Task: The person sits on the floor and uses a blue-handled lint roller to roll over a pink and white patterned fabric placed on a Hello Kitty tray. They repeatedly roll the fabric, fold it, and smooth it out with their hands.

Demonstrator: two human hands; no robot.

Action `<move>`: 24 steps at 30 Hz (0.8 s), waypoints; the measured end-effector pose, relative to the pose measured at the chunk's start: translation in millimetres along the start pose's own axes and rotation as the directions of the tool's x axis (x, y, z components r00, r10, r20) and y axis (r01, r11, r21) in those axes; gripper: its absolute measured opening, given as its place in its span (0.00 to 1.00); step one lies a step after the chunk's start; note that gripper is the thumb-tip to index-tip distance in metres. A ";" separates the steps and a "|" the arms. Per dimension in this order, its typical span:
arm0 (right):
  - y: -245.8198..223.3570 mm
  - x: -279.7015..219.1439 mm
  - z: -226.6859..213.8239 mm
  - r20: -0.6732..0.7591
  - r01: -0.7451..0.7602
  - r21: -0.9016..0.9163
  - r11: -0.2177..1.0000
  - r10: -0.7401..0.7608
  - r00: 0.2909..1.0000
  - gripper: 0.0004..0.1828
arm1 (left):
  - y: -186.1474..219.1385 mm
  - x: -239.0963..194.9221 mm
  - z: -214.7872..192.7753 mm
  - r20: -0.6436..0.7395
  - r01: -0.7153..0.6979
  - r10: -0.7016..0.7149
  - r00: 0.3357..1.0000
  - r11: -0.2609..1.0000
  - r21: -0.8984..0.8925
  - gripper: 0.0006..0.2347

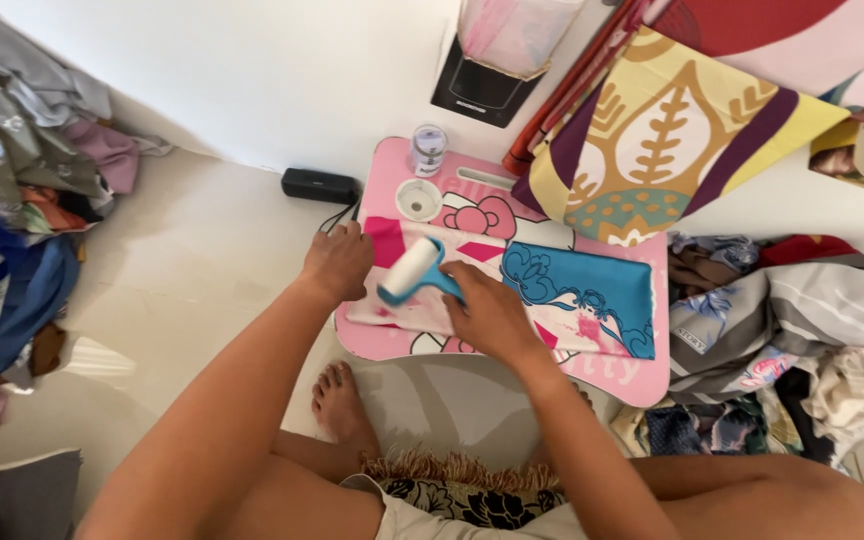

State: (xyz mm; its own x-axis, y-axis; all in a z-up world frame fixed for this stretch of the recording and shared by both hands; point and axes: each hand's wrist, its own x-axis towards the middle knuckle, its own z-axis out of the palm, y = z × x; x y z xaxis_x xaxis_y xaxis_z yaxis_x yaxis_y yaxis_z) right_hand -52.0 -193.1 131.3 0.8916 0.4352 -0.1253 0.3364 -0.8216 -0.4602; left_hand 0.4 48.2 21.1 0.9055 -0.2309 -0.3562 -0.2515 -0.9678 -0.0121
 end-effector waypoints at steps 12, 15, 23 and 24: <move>192.2 -94.6 -121.9 0.174 -0.235 -0.002 0.972 0.231 0.957 0.17 | -6.9 30.1 50.1 0.097 0.107 -0.109 0.989 0.994 0.023 0.42; 267.7 -117.4 -134.2 0.134 -0.321 -0.057 0.945 0.326 0.936 0.17 | -7.6 34.4 55.6 0.111 0.134 -0.137 0.984 0.990 0.036 0.43; 333.4 -127.9 -166.2 0.039 -0.398 -0.185 0.899 0.411 0.911 0.19 | 21.6 49.5 58.1 -0.084 0.142 -0.123 0.989 0.948 0.285 0.36; 330.1 -120.9 -164.6 0.036 -0.399 -0.178 0.899 0.411 0.911 0.19 | 32.2 43.2 43.9 -0.086 0.141 -0.121 0.989 0.946 0.292 0.36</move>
State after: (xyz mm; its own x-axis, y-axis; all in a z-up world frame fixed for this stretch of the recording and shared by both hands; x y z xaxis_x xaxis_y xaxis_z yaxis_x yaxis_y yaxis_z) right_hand 1.2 -577.6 139.2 0.9396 0.0716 -0.3347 0.0006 -0.9782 -0.2076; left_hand 16.4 11.4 -35.7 0.9553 -0.1199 -0.2702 -0.2100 -0.9185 -0.3350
